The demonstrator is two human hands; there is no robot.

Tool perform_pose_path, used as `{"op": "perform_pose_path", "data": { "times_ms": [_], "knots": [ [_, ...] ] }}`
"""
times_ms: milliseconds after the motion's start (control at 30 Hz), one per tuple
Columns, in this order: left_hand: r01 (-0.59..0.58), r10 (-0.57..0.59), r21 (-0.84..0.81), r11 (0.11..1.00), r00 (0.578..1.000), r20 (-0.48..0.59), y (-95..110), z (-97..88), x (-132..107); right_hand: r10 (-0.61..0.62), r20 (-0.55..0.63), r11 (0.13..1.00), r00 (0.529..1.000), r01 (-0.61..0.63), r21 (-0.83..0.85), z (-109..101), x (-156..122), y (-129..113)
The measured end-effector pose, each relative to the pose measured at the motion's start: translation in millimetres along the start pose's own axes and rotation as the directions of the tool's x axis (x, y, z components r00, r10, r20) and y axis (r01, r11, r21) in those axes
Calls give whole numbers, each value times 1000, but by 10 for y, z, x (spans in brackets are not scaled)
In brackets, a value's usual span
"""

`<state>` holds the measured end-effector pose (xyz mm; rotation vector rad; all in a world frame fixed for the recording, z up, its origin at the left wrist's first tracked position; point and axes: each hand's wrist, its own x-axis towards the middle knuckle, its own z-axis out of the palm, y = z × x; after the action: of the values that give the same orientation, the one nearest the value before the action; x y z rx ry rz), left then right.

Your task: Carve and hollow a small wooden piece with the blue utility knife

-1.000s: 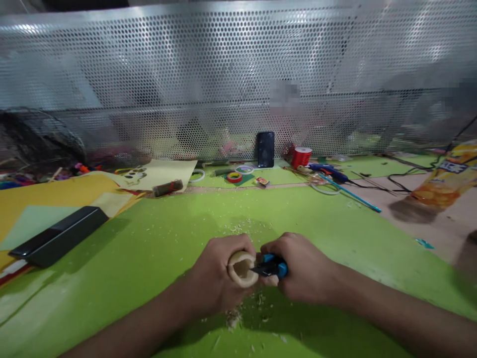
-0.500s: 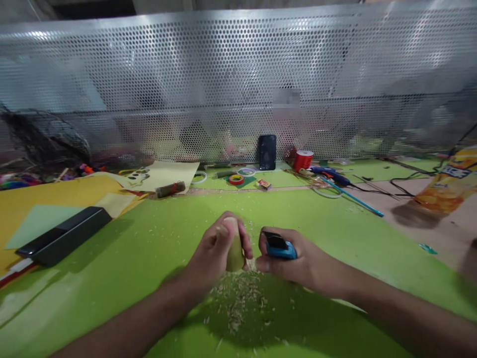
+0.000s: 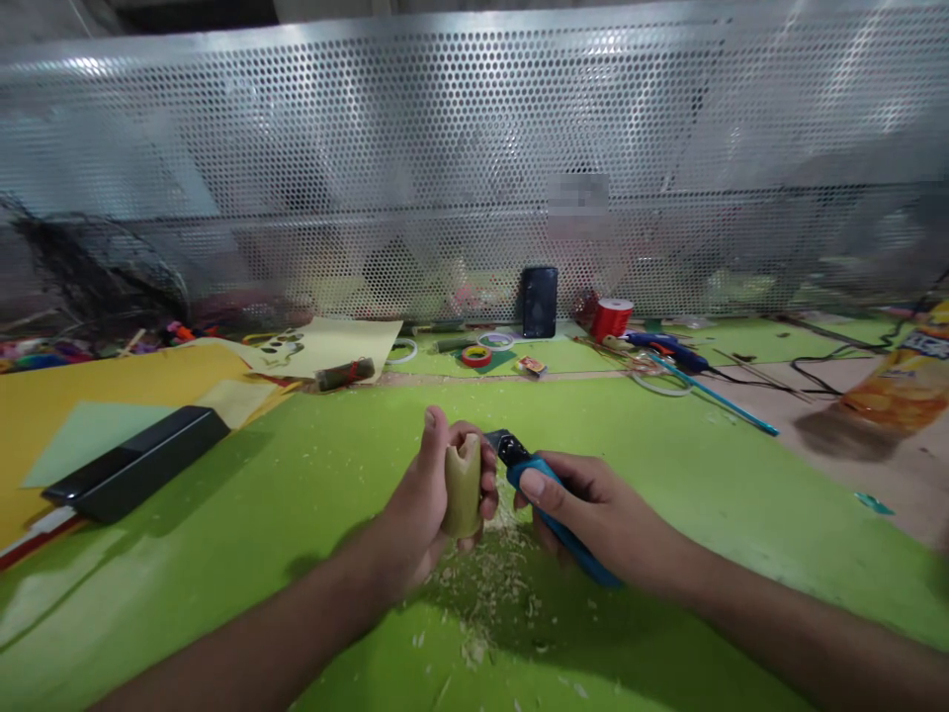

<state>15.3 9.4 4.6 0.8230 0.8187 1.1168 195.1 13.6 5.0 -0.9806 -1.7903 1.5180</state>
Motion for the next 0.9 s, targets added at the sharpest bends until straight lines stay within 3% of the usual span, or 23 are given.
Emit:
{"op": "perform_pose_path", "data": {
  "times_ms": [333,600,900],
  "knots": [
    [-45,44,74,996,999,11,-46,-41,25,-37,38,999,999,37,2,11,-68,-46],
    [-246,253,284,927,967,12,-9,-109,30,56,112,998,992,-59,26,59,-117,-75],
    [-299,348,464,834,937,-21,45,-45,-42,77,95,996,992,-73,-40,116,-133,-86]
  ]
}}
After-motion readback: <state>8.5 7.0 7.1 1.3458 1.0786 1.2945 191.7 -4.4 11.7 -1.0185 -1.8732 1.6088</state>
